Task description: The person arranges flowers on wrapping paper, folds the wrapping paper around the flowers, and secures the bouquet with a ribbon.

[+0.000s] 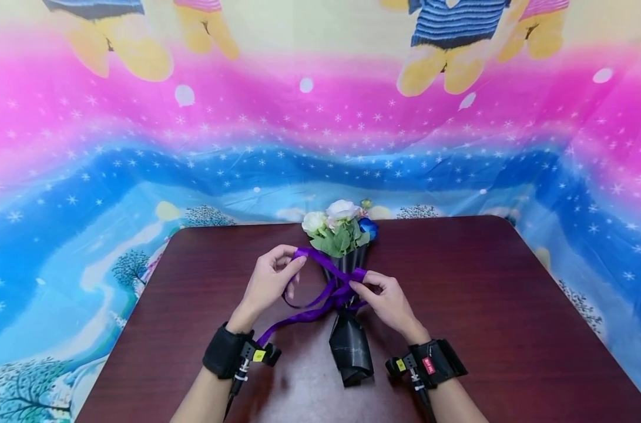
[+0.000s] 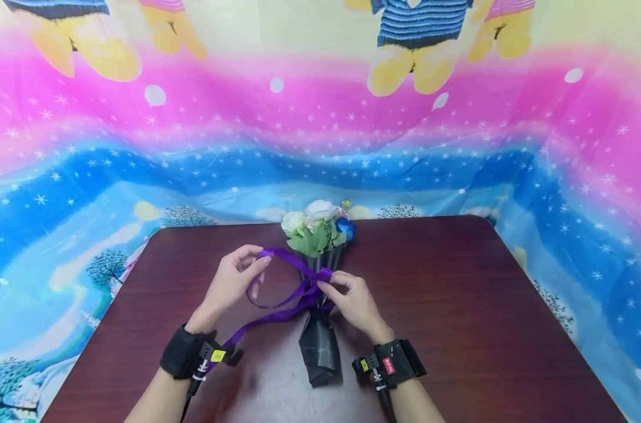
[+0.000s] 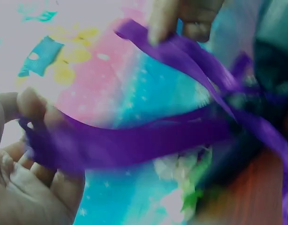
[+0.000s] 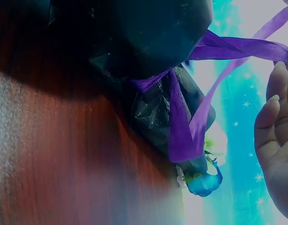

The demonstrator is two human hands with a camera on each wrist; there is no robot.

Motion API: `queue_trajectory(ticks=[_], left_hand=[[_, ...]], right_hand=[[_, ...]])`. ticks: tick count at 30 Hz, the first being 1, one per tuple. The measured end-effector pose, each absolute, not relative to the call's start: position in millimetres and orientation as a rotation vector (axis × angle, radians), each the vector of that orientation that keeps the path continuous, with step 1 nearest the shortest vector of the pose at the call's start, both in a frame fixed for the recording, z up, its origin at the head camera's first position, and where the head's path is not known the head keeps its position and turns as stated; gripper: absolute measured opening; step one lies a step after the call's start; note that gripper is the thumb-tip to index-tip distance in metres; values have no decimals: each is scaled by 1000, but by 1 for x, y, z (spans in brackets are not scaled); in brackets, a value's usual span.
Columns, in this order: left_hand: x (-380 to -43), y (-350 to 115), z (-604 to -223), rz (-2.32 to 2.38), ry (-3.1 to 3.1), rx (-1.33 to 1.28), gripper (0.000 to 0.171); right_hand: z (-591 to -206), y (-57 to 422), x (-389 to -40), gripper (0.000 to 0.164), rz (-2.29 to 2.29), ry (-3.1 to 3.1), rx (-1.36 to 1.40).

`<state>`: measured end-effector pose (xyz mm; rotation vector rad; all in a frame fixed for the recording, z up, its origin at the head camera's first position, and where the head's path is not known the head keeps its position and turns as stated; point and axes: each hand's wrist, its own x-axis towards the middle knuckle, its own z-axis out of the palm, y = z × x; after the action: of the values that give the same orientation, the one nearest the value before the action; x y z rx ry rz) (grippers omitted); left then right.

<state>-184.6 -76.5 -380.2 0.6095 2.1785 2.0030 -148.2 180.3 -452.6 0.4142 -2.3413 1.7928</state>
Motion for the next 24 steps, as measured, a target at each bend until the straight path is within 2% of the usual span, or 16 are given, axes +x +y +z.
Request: queue_trajectory(ticks=[12,15,19,24], left_hand=[[-154,-58,-342,2222,1549,698,42],[-140,-42,-335,2219,1528,750,42],[-125,-21,-331,2227,1575,922,51],[-114,-11,-334,2248,1610,1050,58]], right_hand=[[-455,183,-152,16,1741,-2330,426],[-455,184,-154,14,1731,-2336,434],[-454,186,-155,9,1705,-2366,423],[-439,184,-150,13,1725,-2337,458]])
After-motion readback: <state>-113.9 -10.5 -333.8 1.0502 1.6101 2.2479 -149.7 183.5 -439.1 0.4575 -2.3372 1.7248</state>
